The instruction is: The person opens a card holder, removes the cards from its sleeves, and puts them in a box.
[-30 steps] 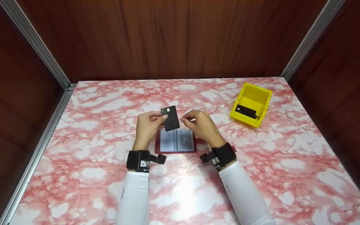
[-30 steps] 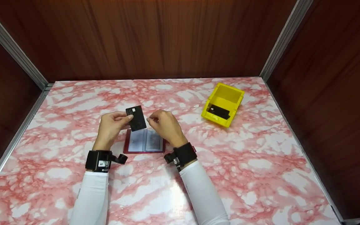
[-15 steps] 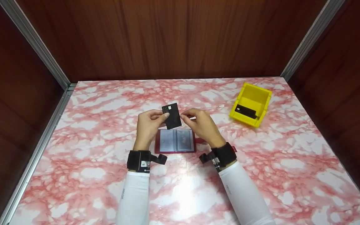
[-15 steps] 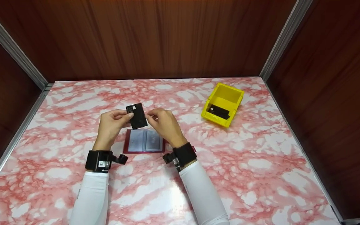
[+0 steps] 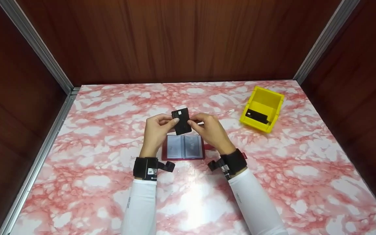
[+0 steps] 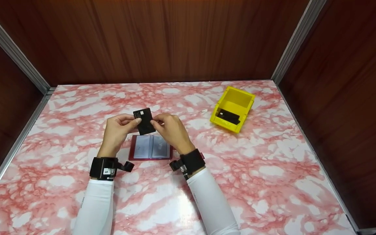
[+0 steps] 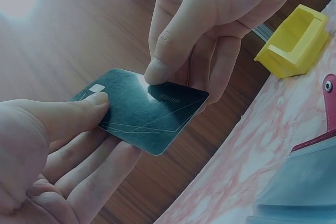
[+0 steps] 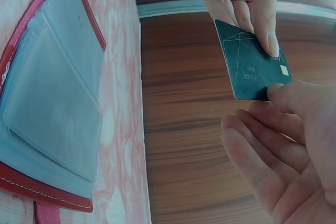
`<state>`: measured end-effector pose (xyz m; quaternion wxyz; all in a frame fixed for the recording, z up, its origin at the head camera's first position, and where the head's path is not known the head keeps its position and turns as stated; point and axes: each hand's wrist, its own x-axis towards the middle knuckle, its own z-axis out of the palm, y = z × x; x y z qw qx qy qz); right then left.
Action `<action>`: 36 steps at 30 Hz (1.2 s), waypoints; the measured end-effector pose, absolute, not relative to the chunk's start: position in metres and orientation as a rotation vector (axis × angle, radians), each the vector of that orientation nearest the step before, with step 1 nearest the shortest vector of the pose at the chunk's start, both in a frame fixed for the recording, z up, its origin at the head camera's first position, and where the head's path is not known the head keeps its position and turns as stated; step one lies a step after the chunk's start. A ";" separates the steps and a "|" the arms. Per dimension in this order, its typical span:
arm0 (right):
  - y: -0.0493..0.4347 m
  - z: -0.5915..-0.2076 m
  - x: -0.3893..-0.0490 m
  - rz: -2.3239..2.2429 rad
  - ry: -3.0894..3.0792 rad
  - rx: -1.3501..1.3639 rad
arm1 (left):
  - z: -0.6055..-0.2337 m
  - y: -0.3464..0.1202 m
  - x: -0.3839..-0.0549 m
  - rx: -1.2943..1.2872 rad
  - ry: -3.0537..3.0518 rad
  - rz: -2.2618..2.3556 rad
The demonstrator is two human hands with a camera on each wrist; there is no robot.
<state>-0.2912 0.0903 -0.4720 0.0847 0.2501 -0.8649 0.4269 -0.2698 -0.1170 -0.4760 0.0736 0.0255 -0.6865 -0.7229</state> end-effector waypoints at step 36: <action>0.182 -0.451 -0.312 1.343 -2.390 0.235 | -0.484 -0.116 -0.270 0.077 -2.276 -2.143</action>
